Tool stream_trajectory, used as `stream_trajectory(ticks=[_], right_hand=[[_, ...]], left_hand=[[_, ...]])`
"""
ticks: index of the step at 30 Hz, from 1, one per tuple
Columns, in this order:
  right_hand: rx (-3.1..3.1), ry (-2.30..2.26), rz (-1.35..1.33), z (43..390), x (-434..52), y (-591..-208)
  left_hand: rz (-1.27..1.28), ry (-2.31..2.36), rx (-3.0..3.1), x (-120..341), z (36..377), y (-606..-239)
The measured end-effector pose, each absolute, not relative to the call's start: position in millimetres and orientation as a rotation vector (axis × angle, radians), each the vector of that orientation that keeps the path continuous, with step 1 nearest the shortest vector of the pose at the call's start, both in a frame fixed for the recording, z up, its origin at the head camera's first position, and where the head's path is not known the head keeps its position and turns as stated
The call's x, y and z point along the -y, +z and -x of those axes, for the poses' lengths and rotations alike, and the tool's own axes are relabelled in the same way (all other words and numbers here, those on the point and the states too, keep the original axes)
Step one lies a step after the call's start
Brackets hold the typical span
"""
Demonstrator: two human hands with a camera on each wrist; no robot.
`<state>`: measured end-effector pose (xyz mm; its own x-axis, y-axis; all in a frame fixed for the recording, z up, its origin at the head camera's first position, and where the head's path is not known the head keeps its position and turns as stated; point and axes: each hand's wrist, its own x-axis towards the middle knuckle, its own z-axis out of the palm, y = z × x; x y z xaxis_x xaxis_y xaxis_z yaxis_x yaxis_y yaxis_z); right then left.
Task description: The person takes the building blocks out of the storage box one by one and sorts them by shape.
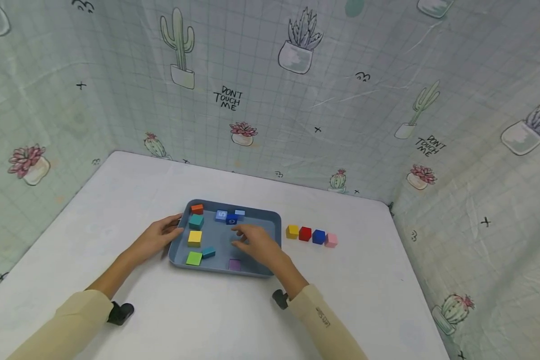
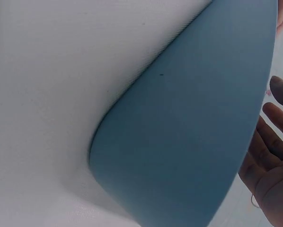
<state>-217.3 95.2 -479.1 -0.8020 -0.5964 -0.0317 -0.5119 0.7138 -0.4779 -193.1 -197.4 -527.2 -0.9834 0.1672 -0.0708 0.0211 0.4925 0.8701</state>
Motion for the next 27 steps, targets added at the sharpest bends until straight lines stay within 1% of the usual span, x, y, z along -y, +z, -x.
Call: stream_trajectory(ticks=[18,27], right_hand=[[-2.754,-0.582,0.918,220.7,-67.6,-481.9],[-2.755,-0.576,0.874,222.4,-56.0,-486.6]], left_hand=[[-0.160,1.514,-2.581,196.9,194.8,-528.9],[-0.143,1.521,-2.574,197.8,194.8,-529.8]])
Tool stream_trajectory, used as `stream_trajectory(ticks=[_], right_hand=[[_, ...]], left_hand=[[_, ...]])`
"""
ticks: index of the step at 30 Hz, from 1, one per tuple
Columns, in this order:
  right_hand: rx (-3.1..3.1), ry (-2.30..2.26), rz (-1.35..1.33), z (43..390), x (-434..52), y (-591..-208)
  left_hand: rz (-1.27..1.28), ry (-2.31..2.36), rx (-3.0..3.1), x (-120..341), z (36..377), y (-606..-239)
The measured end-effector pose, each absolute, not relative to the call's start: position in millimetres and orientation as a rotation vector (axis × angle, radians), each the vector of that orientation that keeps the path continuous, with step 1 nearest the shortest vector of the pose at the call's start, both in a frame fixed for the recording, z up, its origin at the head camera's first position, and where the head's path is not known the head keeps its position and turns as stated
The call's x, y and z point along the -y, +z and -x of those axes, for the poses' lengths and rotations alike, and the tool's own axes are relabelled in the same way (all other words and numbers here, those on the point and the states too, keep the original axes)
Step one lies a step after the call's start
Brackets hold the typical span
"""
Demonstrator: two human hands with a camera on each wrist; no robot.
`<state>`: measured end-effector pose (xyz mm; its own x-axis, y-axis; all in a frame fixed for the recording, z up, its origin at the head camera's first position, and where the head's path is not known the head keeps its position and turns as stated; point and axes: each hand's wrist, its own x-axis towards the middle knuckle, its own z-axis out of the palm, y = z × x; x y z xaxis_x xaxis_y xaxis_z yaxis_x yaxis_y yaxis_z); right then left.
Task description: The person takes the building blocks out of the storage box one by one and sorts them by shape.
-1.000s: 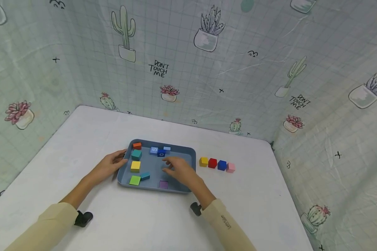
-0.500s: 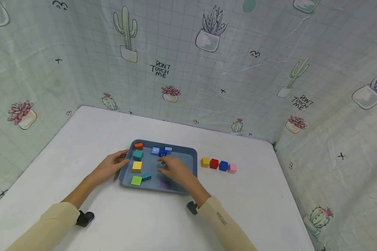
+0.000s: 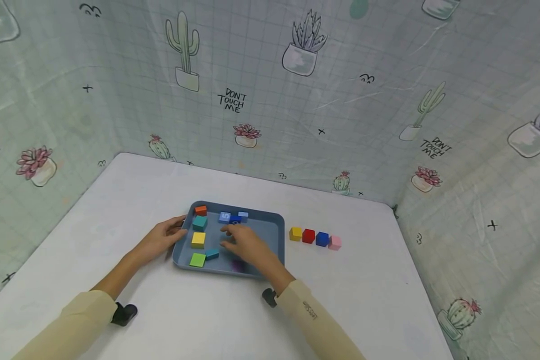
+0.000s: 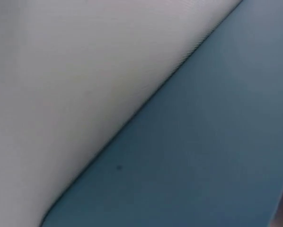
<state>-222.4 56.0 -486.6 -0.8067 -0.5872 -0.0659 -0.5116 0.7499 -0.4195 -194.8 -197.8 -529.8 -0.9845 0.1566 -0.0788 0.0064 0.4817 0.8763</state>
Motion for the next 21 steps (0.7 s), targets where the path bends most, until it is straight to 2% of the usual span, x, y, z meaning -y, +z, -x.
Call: stream_trajectory(ticks=[21], right_hand=[[-2.729,-0.591,0.871,230.5,-38.1,-495.5]], left_hand=[[-0.172,1.516,-2.588,197.2,192.3,-527.1]])
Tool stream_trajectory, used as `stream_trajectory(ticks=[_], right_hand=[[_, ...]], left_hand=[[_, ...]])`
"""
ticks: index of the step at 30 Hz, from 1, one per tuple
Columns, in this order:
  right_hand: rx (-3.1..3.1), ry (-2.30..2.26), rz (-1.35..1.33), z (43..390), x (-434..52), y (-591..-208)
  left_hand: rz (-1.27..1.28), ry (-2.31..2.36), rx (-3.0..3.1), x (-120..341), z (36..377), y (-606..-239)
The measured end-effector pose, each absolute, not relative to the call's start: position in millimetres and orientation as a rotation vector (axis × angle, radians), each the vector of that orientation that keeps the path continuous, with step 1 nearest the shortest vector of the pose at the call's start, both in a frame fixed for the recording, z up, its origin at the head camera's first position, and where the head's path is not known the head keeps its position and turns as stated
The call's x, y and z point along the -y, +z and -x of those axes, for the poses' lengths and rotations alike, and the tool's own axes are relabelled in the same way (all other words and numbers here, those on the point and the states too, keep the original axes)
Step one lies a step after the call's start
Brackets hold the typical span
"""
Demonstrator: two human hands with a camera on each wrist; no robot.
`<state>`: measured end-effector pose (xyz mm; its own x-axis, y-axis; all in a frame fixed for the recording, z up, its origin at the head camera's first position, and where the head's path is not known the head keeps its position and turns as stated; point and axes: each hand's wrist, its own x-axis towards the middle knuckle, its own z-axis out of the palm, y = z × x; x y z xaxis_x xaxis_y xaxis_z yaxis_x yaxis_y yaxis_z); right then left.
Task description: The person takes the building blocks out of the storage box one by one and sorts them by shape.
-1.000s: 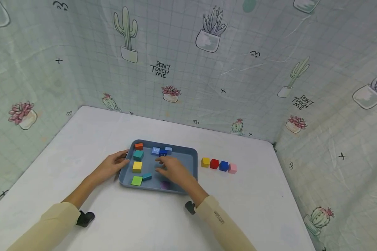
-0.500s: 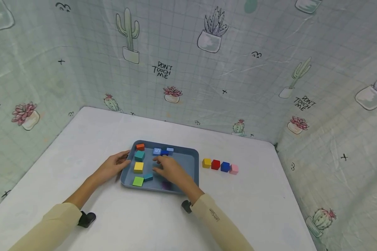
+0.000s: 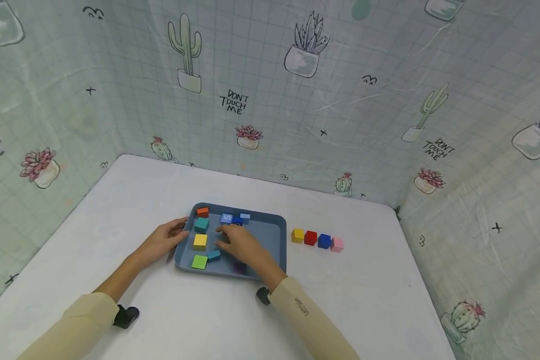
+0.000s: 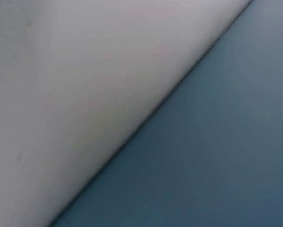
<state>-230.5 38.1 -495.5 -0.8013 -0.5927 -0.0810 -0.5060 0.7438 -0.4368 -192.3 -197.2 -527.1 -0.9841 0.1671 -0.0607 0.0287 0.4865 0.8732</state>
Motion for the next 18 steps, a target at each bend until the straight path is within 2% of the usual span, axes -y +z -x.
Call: stream_trajectory(ticks=[18], right_hand=[[-2.725,-0.597,0.975,234.9,-24.8,-498.9]], left_hand=[[-0.173,1.542,-2.580,197.7,193.4,-528.1]])
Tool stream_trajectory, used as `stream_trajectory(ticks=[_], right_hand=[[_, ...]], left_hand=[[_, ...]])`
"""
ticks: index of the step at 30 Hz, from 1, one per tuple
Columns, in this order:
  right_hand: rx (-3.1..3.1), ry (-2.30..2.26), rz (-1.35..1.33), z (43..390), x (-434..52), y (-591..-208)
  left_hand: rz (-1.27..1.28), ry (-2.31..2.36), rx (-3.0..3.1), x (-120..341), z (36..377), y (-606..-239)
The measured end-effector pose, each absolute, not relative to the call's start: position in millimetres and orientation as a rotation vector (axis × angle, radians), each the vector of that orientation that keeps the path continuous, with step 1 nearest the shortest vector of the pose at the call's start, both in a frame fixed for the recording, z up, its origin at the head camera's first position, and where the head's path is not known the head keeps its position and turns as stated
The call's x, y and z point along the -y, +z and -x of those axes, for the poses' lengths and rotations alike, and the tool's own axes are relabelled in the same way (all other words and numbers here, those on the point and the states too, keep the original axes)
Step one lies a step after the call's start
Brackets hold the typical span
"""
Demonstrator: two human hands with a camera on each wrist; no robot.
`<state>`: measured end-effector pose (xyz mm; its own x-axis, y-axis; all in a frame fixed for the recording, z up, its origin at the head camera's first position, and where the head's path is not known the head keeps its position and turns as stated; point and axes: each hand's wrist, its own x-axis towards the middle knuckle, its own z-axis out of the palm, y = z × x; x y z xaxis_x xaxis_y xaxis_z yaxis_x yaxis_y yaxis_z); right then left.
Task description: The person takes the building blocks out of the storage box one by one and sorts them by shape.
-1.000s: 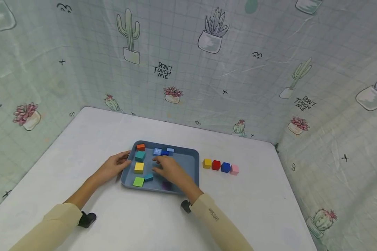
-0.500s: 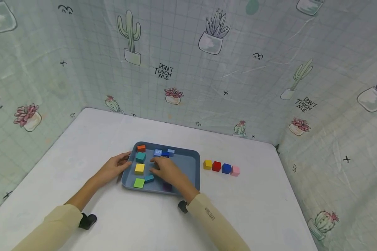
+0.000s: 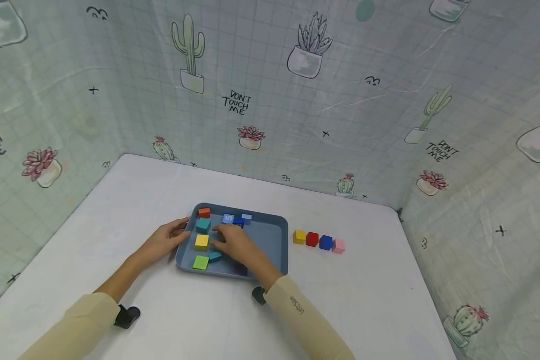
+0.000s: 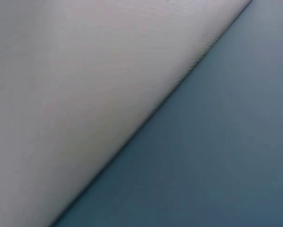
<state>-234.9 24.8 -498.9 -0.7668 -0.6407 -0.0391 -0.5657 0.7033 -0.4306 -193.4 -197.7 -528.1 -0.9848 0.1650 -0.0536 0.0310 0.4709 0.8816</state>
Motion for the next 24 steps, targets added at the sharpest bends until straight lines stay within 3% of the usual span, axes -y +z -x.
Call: stream_trajectory(ticks=[24], right_hand=[[-2.667,-0.694,1.016,229.4,-12.9,-499.2]], left_hand=[[-0.181,1.551,-2.571,197.9,192.7,-526.5]])
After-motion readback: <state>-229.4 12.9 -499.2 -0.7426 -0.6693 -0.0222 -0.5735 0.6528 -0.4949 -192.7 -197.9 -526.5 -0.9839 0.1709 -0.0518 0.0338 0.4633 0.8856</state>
